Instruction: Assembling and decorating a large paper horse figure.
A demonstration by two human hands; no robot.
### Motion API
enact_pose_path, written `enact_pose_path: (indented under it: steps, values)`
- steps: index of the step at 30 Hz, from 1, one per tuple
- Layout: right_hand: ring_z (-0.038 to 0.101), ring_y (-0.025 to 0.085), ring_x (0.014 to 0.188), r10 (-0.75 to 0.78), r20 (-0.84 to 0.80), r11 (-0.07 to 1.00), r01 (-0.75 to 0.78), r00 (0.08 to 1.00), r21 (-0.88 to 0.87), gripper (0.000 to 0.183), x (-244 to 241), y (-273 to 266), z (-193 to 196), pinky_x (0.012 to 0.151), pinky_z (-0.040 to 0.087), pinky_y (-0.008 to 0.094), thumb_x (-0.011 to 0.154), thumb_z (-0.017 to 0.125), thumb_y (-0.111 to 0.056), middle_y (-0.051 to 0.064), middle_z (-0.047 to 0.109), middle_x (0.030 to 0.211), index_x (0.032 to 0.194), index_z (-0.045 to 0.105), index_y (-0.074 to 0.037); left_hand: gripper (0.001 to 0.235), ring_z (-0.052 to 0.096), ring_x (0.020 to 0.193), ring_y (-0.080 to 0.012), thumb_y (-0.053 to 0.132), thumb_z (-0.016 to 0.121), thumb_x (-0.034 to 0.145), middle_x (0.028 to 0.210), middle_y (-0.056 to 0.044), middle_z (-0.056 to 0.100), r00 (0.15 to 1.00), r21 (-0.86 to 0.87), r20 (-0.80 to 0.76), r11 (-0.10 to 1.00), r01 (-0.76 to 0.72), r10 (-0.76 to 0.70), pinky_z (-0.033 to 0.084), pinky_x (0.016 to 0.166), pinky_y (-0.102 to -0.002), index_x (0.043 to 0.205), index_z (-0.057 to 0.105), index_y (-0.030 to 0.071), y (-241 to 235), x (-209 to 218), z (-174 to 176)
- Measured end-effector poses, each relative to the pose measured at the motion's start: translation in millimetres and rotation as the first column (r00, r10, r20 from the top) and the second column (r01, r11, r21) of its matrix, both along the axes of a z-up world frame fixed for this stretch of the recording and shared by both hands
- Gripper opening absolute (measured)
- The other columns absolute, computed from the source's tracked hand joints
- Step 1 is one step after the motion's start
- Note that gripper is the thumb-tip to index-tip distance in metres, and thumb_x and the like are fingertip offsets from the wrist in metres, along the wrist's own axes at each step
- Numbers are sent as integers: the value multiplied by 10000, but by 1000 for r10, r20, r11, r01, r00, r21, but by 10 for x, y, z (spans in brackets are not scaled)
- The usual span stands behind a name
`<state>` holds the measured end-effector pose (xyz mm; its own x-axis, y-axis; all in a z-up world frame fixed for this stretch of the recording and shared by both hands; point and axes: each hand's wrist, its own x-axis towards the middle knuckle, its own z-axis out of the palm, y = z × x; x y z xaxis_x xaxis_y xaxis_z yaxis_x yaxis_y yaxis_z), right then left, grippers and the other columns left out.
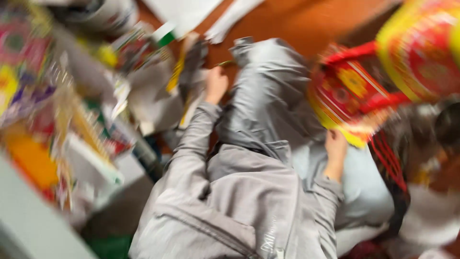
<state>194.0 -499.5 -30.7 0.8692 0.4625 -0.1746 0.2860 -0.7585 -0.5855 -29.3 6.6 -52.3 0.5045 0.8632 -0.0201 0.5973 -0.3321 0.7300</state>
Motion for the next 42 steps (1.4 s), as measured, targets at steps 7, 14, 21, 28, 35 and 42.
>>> enact_pose_path:
  steps: [7, 14, 21, 28, 35, 42]
  values:
    - [704, 246, 857, -65, -37, 997, 63, 997, -40, 253, 109, -143, -71, 807, 538, 365, 1034, 684, -211, 176, 736, 943, 1144, 736, 11, 137, 663, 943, -399, 118, 660, 864, 1002, -192, 693, 999, -4, 11, 999, -49, 49, 539, 825, -495, 983, 708, 72, -51, -199, 124]
    - [701, 236, 858, -12, 0, 998, 12, 1000, -58, 228, 139, -159, -62, 805, 538, 358, 1023, 698, -186, 172, 741, 951, 1128, 746, 11, 95, 667, 933, -378, 117, 643, 893, 997, -152, 685, 997, -35, 52, 998, -54, 56, 544, 806, -476, 964, 694, 81, -83, -255, 278]
    - [680, 213, 823, -27, 16, 997, 28, 1000, -78, 209, 73, -98, 79, 784, 529, 354, 1020, 700, -169, 149, 736, 928, 1125, 757, 2, 177, 672, 981, -350, 121, 628, 925, 1070, -118, 678, 953, 94, 89, 950, -297, 289, 557, 834, -455, 1100, 649, 116, 148, -525, 586]
    - [663, 170, 803, -48, -22, 996, 47, 999, -73, 198, 110, -141, -11, 763, 524, 329, 1032, 699, -170, 114, 731, 911, 1121, 755, -3, 232, 666, 982, -318, 190, 589, 973, 1084, -128, 683, 784, 148, 133, 770, -621, 606, 539, 860, -447, 1180, 606, 87, 501, -1103, 333]
    - [650, 147, 783, -90, -58, 995, 88, 994, -45, 200, 101, -107, -17, 753, 518, 312, 1025, 704, -177, 92, 723, 889, 1108, 750, -1, 304, 600, 1094, -368, 341, 600, 983, 1137, -169, 615, 556, 311, -230, 602, -736, 799, 505, 886, -498, 1146, 617, 86, 420, -1752, -100]
    - [667, 136, 824, -17, -28, 1000, 16, 999, -16, 187, 142, -217, -101, 781, 530, 300, 1040, 702, -157, 90, 735, 928, 1110, 745, 12, 446, 558, 1162, -408, 387, 624, 901, 1263, -173, 589, 597, 373, -367, 700, -609, 714, 493, 903, -568, 1250, 624, 109, 296, -1553, -145]
